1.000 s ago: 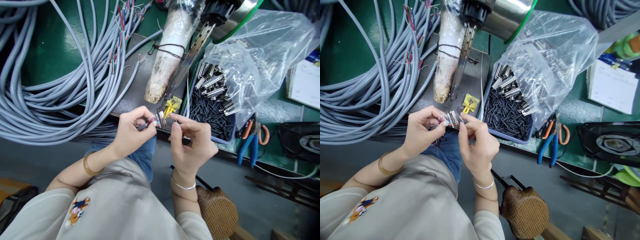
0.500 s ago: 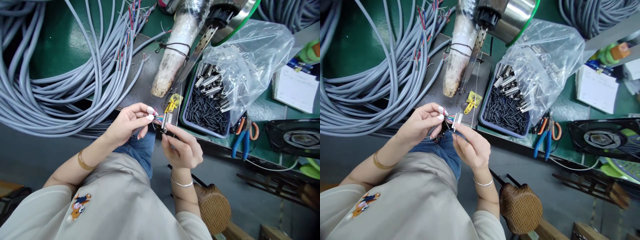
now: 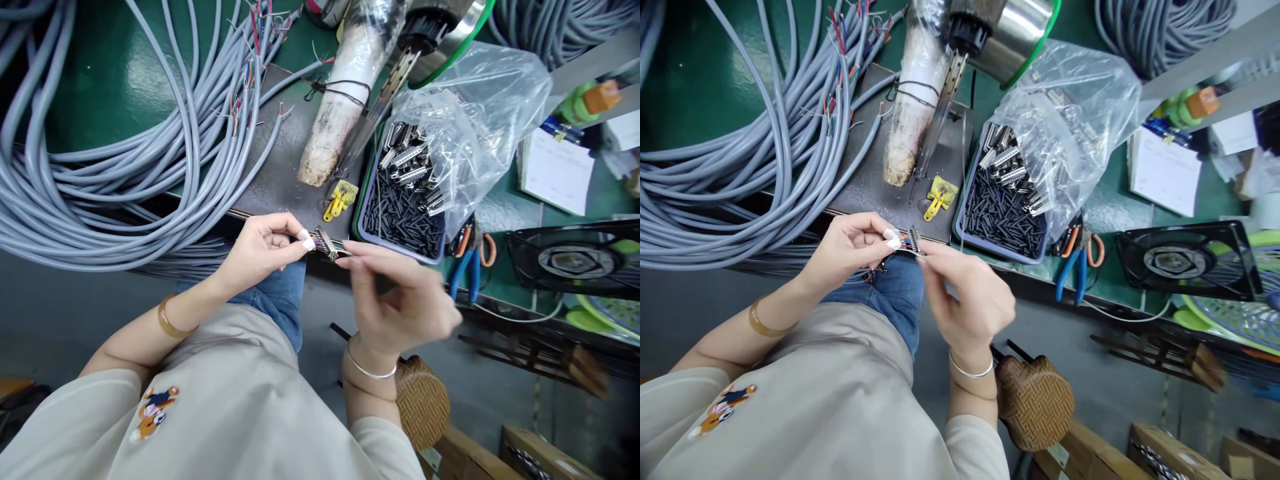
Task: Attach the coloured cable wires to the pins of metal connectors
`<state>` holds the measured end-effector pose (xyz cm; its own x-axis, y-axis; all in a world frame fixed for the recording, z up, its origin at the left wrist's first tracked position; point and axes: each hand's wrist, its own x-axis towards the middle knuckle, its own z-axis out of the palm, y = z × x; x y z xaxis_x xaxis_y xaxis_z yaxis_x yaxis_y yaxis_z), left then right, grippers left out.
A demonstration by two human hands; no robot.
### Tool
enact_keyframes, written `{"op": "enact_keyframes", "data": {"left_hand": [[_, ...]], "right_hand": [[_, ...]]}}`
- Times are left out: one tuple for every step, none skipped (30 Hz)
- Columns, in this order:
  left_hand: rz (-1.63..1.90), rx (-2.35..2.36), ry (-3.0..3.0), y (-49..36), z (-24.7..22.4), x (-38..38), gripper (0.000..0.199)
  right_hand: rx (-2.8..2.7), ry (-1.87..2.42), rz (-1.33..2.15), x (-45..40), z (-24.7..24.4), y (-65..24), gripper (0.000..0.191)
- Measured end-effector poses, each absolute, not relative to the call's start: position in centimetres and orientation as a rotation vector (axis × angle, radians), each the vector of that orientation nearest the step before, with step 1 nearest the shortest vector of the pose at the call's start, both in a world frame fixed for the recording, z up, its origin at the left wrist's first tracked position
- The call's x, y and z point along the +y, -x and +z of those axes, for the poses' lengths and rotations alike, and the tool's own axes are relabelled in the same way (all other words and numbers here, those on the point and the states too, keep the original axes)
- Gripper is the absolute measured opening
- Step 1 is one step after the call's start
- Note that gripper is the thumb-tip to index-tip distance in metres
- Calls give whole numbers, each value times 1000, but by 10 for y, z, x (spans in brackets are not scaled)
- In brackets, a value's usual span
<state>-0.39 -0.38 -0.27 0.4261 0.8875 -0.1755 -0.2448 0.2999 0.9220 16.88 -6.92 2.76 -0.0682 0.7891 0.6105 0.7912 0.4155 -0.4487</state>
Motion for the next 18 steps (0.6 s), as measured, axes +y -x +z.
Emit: {"op": "enact_keyframes", "data": {"left_hand": [[871,803,-986,4,-2,-4,20],[868,794,-985,4,-1,-4,22],[857,779,-977,4,-1,-4,24],[835,755,-960,4,-1,-3,26],[806,727,-934,4,-3,-2,27],[778,698,-899,3,-4,-1,28],[755,676,-862,3,-6,0,28],[746,665,-827,4,-8,1,27],[750,665,-799,4,-10,2,26],[761,674,-778,4,-11,2,25],[776,687,-764,4,-12,3,24],[792,700,-754,4,-12,4,23],[808,714,-748,4,-12,4,22],[828,728,-744,4,-11,5,22],[852,745,-744,4,-11,5,22],[881,764,-752,3,-10,5,22],[915,784,-768,3,-10,5,22],[952,803,-791,2,-10,5,22]], "right_hand": [[-1932,1333,-36,-68,28,-168,21],[-1992,1289,-85,-66,27,-166,17],[-2053,1254,-106,-63,25,-165,15],[-2096,1240,-114,-60,22,-165,15],[-2107,1237,-128,-56,19,-165,15],[-2085,1249,-156,-54,16,-165,16],[-2031,1273,-197,-53,13,-166,16],[-1949,1295,-243,-52,9,-167,16],[-1844,1311,-276,-52,6,-168,17],[-1731,1310,-295,-53,3,-170,18],[-1629,1289,-301,-54,1,-171,18],[-1554,1251,-297,-55,-1,-171,18],[-1507,1203,-290,-56,-3,-171,18],[-1469,1154,-285,-57,-3,-171,18],[-1441,1115,-279,-57,-3,-170,20],[-1418,1093,-267,-56,-3,-168,24],[-1397,1087,-245,-55,-2,-167,29],[-1384,1092,-210,-54,-1,-165,33]]}}
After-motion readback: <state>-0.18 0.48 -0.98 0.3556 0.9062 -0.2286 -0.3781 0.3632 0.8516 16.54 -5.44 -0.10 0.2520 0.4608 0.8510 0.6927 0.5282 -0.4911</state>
